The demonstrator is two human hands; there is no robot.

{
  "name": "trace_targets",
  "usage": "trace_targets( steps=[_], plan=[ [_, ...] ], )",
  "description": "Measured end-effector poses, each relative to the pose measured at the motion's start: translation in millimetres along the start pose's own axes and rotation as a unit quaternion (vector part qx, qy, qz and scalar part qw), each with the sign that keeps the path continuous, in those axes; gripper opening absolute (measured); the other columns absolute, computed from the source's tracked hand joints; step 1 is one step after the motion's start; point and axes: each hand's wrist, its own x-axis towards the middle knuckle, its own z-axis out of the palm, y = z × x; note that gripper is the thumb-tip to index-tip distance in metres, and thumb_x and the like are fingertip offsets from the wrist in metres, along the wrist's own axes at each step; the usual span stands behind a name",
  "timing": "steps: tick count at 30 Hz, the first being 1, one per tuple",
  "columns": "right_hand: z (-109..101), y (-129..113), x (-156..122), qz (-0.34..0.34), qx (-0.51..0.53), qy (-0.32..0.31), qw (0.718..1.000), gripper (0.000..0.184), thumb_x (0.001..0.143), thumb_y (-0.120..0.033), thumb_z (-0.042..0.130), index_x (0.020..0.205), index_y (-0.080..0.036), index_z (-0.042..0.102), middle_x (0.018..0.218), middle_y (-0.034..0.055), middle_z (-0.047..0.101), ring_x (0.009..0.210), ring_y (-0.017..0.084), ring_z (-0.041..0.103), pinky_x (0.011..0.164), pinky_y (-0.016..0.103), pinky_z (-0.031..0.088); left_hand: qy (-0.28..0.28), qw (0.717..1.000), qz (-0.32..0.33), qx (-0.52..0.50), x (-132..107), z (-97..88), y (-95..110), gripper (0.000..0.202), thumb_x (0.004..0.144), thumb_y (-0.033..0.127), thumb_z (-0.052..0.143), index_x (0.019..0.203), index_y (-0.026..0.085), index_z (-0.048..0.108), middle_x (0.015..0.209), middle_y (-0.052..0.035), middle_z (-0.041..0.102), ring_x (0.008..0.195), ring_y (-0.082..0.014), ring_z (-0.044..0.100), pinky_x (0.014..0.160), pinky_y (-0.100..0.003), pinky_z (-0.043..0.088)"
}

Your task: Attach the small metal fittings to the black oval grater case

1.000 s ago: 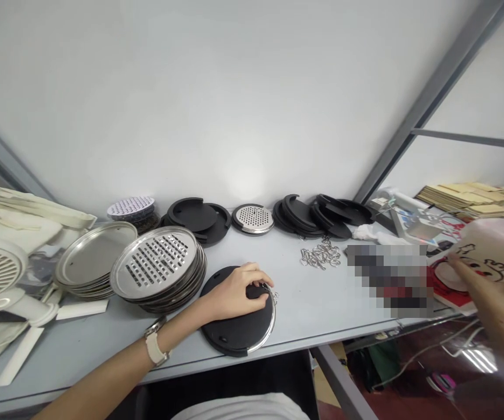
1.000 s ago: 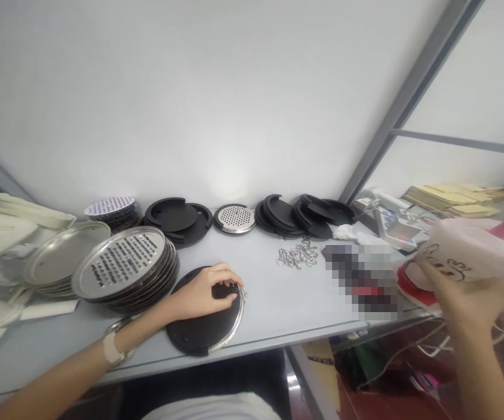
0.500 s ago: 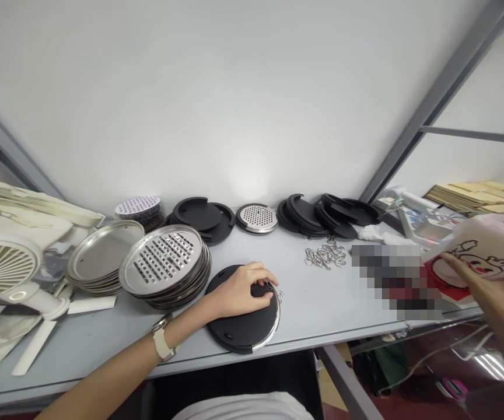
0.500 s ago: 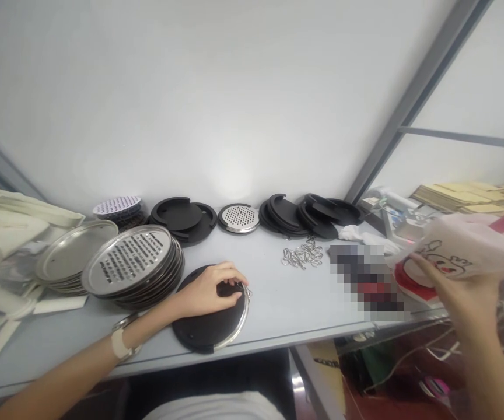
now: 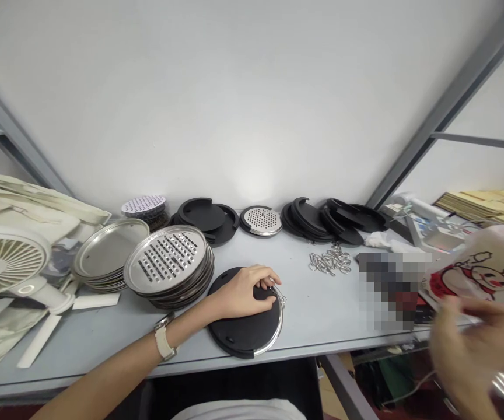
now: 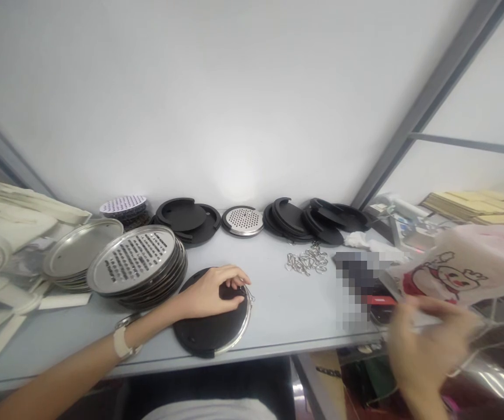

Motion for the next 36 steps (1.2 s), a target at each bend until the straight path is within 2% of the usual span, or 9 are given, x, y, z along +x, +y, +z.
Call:
trace_targets(
  steps=[1,2,4,5,7,11,22,30,36],
  plan=[
    [4,-19,-10,-0.014,0.052,-0.079,0.995,0.036,0.092,-0.056,0.041,0.098,-0.021,0.049,0.088,0.0117,0.055,0.079,0.028,0.055,0.071,0.043,0.043,0.0,1.0,-0.001,0.0,0,0.1,0,0.027,0.072,0.012,0.063,0.099,0.018,0.062,0.091,-0.0011,0.063,0.081,-0.0125,0.058,0.077,-0.024,0.05],
    [9,-39,-19,-0.052,0.119,-0.189,0.973,0.028,0.093,-0.05,0.044,0.091,-0.022,0.049,0.083,0.008,0.056,0.075,0.025,0.056,0.07,0.039,0.044,0.001,1.0,-0.002,0.0,0,0.2,0,0.027,0.073,0.012,0.063,0.099,0.018,0.062,0.091,-0.0009,0.063,0.081,-0.0125,0.059,0.078,-0.024,0.05],
    [20,-82,-34,-0.087,0.223,-0.387,0.89,0.022,0.097,-0.039,0.039,0.089,-0.023,0.05,0.081,0.0048,0.057,0.075,0.021,0.056,0.07,0.033,0.045,0.001,1.0,-0.001,0.001,0,0.4,1,0.027,0.073,0.011,0.063,0.099,0.019,0.061,0.091,-0.0007,0.063,0.082,-0.0123,0.059,0.078,-0.024,0.05],
    [27,-101,-40,-0.088,0.256,-0.454,0.849,0.021,0.098,-0.036,0.037,0.089,-0.022,0.05,0.081,0.0034,0.057,0.074,0.02,0.055,0.07,0.031,0.045,0.002,1.0,0.001,0.001,0,0.4,1,0.027,0.073,0.011,0.062,0.099,0.019,0.061,0.091,-0.0005,0.063,0.082,-0.0123,0.059,0.079,-0.024,0.049],
    [40,-130,-47,-0.084,0.281,-0.508,0.81,0.023,0.099,-0.035,0.037,0.084,-0.022,0.049,0.077,0.0008,0.054,0.07,0.017,0.053,0.066,0.028,0.043,0.004,1.0,0.003,0.002,0,0.4,1,0.026,0.073,0.012,0.062,0.098,0.018,0.061,0.091,-0.0005,0.063,0.083,-0.0127,0.059,0.079,-0.024,0.049],
    [56,-145,-54,-0.087,0.281,-0.52,0.802,0.03,0.098,-0.034,0.038,0.071,-0.022,0.04,0.065,-0.003,0.045,0.062,0.016,0.046,0.059,0.027,0.036,-0.001,1.0,0.006,-0.006,0,0.5,0,0.026,0.073,0.011,0.062,0.097,0.017,0.06,0.089,-0.0004,0.063,0.083,-0.0128,0.059,0.079,-0.024,0.049],
    [53,-139,-60,-0.075,0.289,-0.543,0.785,0.036,0.099,-0.039,0.034,0.068,-0.021,0.039,0.062,-0.0039,0.042,0.062,0.015,0.043,0.061,0.026,0.034,-0.013,1.0,0.016,-0.017,2,1.0,-4,0.027,0.072,0.009,0.061,0.098,0.018,0.06,0.09,-0.0007,0.063,0.082,-0.0125,0.059,0.078,-0.024,0.049],
    [52,-145,-63,-0.077,0.256,-0.526,0.807,0.034,0.098,-0.036,0.033,0.067,-0.022,0.036,0.059,-0.0043,0.042,0.061,0.016,0.044,0.063,0.027,0.033,-0.015,1.0,0.013,-0.023,2,0.2,-4,0.026,0.071,0.008,0.062,0.096,0.017,0.06,0.088,-0.0004,0.063,0.08,-0.0121,0.058,0.076,-0.023,0.048],
    [50,-142,-63,-0.094,0.255,-0.531,0.803,0.027,0.095,-0.03,0.038,0.07,-0.022,0.036,0.059,-0.0052,0.042,0.062,0.016,0.044,0.064,0.027,0.034,-0.007,1.0,0.002,-0.023,2,0.4,-2,0.025,0.071,0.01,0.063,0.094,0.018,0.06,0.087,0.0001,0.063,0.08,-0.0123,0.058,0.076,-0.023,0.048]
  ],
)
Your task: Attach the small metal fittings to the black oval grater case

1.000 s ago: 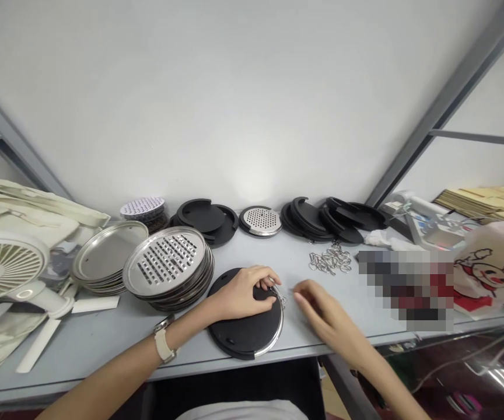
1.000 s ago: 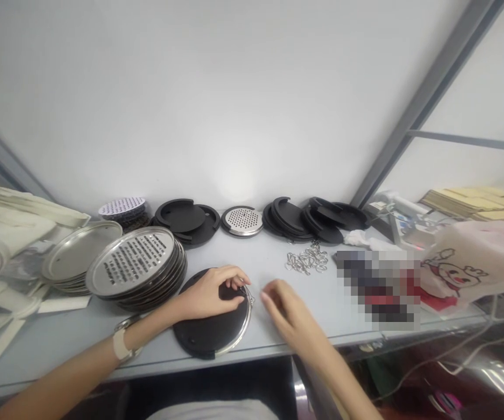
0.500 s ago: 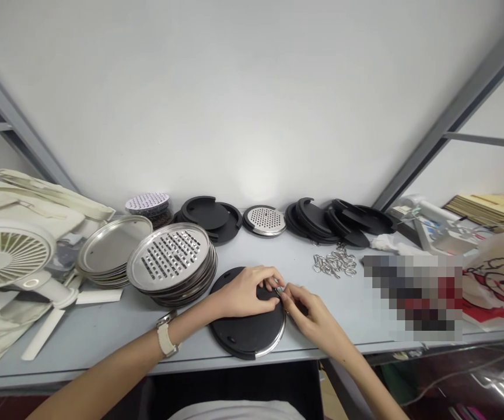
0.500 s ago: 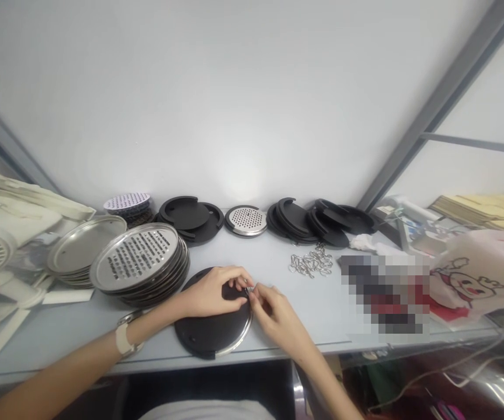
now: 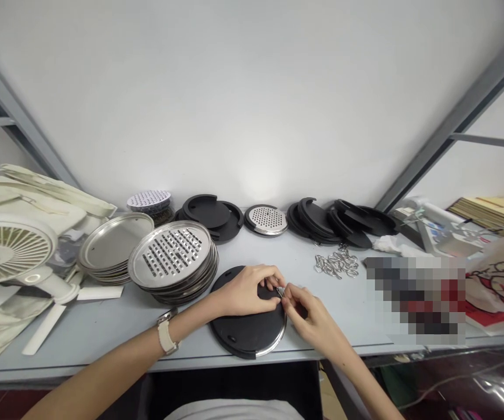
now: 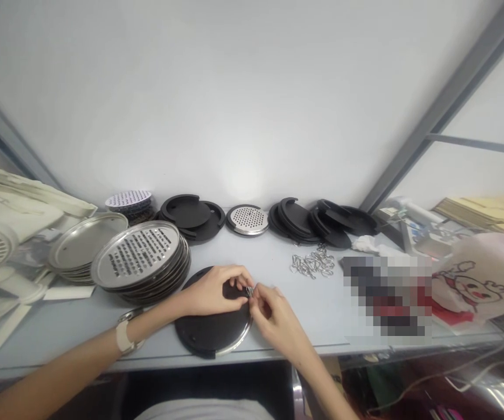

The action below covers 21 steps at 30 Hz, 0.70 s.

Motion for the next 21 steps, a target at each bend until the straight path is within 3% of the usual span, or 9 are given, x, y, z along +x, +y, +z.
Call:
trace_targets(
  steps=[21],
  plan=[
    [-1.1,3.1,-0.7,0.008,0.076,0.003,0.997,0.04,0.098,-0.045,0.035,0.066,-0.022,0.034,0.061,-0.0044,0.037,0.062,0.014,0.041,0.058,0.024,0.034,-0.001,1.0,-0.002,-0.017,-0.7,-2.0,0.6,0.023,0.069,0.01,0.063,0.091,0.017,0.061,0.081,0.0016,0.06,0.077,-0.0115,0.055,0.073,-0.021,0.046]
  ],
)
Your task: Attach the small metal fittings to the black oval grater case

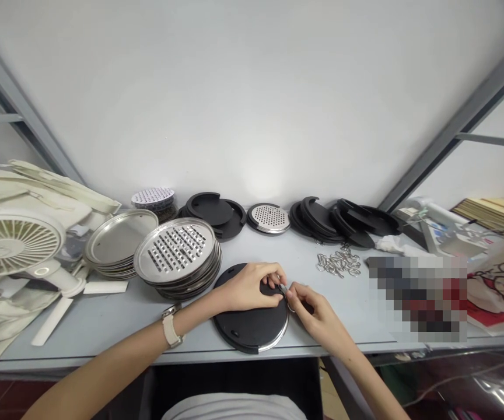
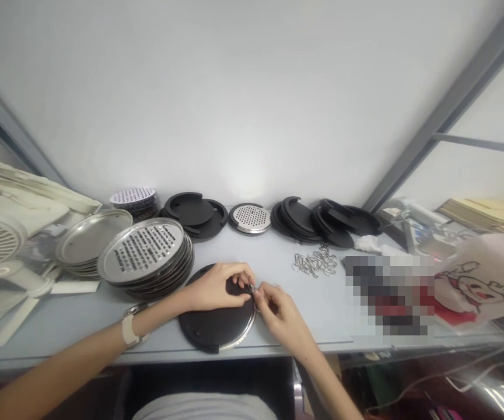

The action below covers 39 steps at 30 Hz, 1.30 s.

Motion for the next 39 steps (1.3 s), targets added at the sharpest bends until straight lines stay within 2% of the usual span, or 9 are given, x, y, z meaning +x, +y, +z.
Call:
trace_targets(
  steps=[3,11,20,26,32,39],
  plan=[
    [0.0,0.0,-0.2,-0.006,-0.014,0.006,1.0,0.041,0.098,-0.044,0.036,0.065,-0.022,0.035,0.059,-0.0044,0.039,0.061,0.014,0.042,0.058,0.025,0.035,0.0,1.0,0.005,-0.003,0.0,-0.4,0.1,0.023,0.069,0.01,0.063,0.091,0.017,0.061,0.081,0.0013,0.06,0.077,-0.0114,0.056,0.073,-0.022,0.046],
    [0.3,0.5,-1.5,-0.031,-0.066,-0.003,0.997,0.036,0.1,-0.036,0.035,0.068,-0.021,0.045,0.064,-0.0013,0.053,0.067,0.018,0.051,0.066,0.028,0.039,-0.008,1.0,0.008,0.003,-0.1,1.2,-1.4,0.024,0.07,0.009,0.062,0.092,0.017,0.058,0.084,0.0007,0.06,0.079,-0.0118,0.056,0.075,-0.022,0.047],
    [0.6,0.7,-0.1,-0.043,-0.078,0.001,0.996,0.036,0.1,-0.038,0.033,0.074,-0.021,0.05,0.064,-0.0002,0.055,0.067,0.019,0.053,0.066,0.03,0.04,-0.002,0.999,0.02,0.05,-1.9,1.2,5.4,0.032,0.073,0.011,0.062,0.102,0.02,0.054,0.103,-0.0043,0.061,0.096,-0.0182,0.058,0.088,-0.031,0.046],
    [-0.2,-0.5,0.1,-0.033,-0.065,-0.011,0.997,0.036,0.101,-0.037,0.032,0.077,-0.021,0.053,0.065,-0.0006,0.055,0.067,0.019,0.051,0.067,0.03,0.041,0.004,0.996,0.037,0.078,-1.3,0.9,4.3,0.025,0.073,0.011,0.064,0.095,0.02,0.056,0.095,-0.0015,0.064,0.096,-0.0175,0.059,0.094,-0.031,0.041],
    [-0.2,0.3,-0.6,-0.038,-0.069,-0.005,0.997,0.036,0.1,-0.037,0.035,0.07,-0.021,0.048,0.063,-0.0008,0.054,0.066,0.018,0.05,0.065,0.03,0.041,0.01,0.997,0.01,0.076,-2.9,1.8,4.2,0.028,0.073,0.014,0.065,0.099,0.021,0.057,0.104,-0.0032,0.063,0.103,-0.0203,0.056,0.096,-0.034,0.04],
    [1.5,2.3,-1.9,-0.037,-0.084,-0.006,0.996,0.035,0.1,-0.037,0.034,0.069,-0.022,0.041,0.061,-0.0031,0.048,0.065,0.017,0.048,0.064,0.029,0.038,0.011,0.997,0.021,0.07,-1.1,0.9,4.0,0.024,0.072,0.013,0.066,0.094,0.02,0.059,0.098,-0.0013,0.067,0.098,-0.0186,0.061,0.094,-0.031,0.041]
  ],
)
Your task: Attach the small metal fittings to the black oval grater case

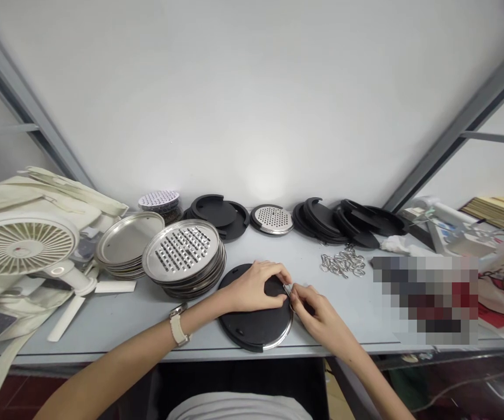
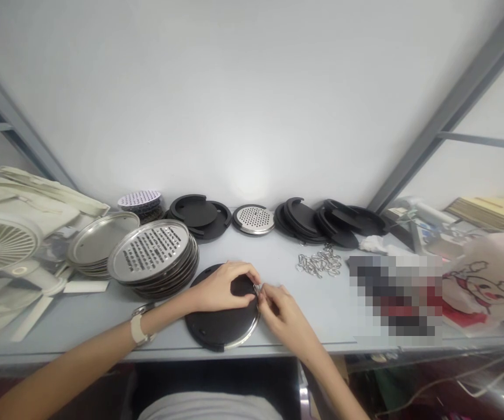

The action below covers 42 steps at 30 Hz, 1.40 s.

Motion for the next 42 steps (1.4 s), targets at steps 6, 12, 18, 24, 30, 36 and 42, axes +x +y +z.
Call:
trace_targets(
  steps=[6,12,18,24,30,36,42],
  plan=[
    [-1.8,-4.3,0.3,0.001,0.009,-0.011,1.0,0.034,0.1,-0.036,0.033,0.071,-0.022,0.043,0.063,-0.0031,0.048,0.065,0.017,0.047,0.066,0.029,0.037,0.002,1.0,0.008,-0.015,0.8,-0.8,-0.2,0.024,0.072,0.012,0.066,0.095,0.02,0.062,0.097,-0.0009,0.069,0.094,-0.0173,0.063,0.092,-0.03,0.043],
    [-2.4,-4.6,0.3,0.005,0.019,-0.012,1.0,0.033,0.101,-0.034,0.031,0.077,-0.021,0.049,0.067,-0.0006,0.053,0.069,0.019,0.049,0.069,0.031,0.038,0.009,1.0,0.013,0.001,0.7,0.6,-2.6,0.023,0.071,0.013,0.068,0.093,0.019,0.064,0.089,-0.0001,0.069,0.089,-0.0156,0.064,0.09,-0.027,0.043],
    [-1.3,-1.0,1.2,0.014,0.026,-0.016,0.999,0.033,0.102,-0.036,0.03,0.077,-0.021,0.047,0.069,-0.0004,0.053,0.072,0.019,0.049,0.071,0.031,0.038,0.008,1.0,0.004,-0.013,1.1,0.5,-3.6,0.025,0.071,0.013,0.067,0.095,0.019,0.065,0.087,0.0,0.068,0.086,-0.0143,0.064,0.086,-0.025,0.044],
    [-1.3,-2.6,1.1,0.018,0.031,-0.015,0.999,0.035,0.101,-0.037,0.03,0.073,-0.022,0.043,0.066,-0.0016,0.05,0.069,0.018,0.047,0.069,0.03,0.036,0.006,1.0,-0.001,-0.027,0.3,-0.2,-3.1,0.024,0.071,0.014,0.067,0.095,0.018,0.065,0.086,0.0001,0.068,0.085,-0.0137,0.064,0.084,-0.023,0.046],
    [0.5,-0.7,1.8,0.016,0.035,-0.008,0.999,0.034,0.101,-0.037,0.032,0.071,-0.022,0.04,0.064,-0.0028,0.046,0.066,0.017,0.045,0.067,0.029,0.035,0.004,0.999,-0.004,-0.043,-0.1,-0.2,-4.1,0.026,0.071,0.013,0.068,0.096,0.018,0.064,0.087,0.0,0.068,0.086,-0.0135,0.065,0.083,-0.022,0.047],
    [1.0,1.4,3.0,0.021,0.05,-0.005,0.999,0.036,0.1,-0.038,0.033,0.069,-0.022,0.038,0.063,-0.0032,0.044,0.065,0.016,0.044,0.065,0.028,0.035,0.003,0.999,-0.001,-0.048,-0.1,-0.4,-5.0,0.026,0.071,0.013,0.068,0.096,0.017,0.065,0.086,-0.0001,0.068,0.086,-0.0129,0.065,0.083,-0.021,0.047],
    [0.0,1.1,2.1,0.026,0.059,-0.003,0.998,0.036,0.1,-0.037,0.034,0.067,-0.022,0.037,0.063,-0.0033,0.043,0.064,0.016,0.044,0.063,0.027,0.035,-0.006,0.999,-0.009,-0.051,1.1,-0.9,-4.8,0.026,0.071,0.013,0.067,0.097,0.018,0.064,0.088,-0.0003,0.068,0.087,-0.0137,0.064,0.085,-0.022,0.046]
  ],
)
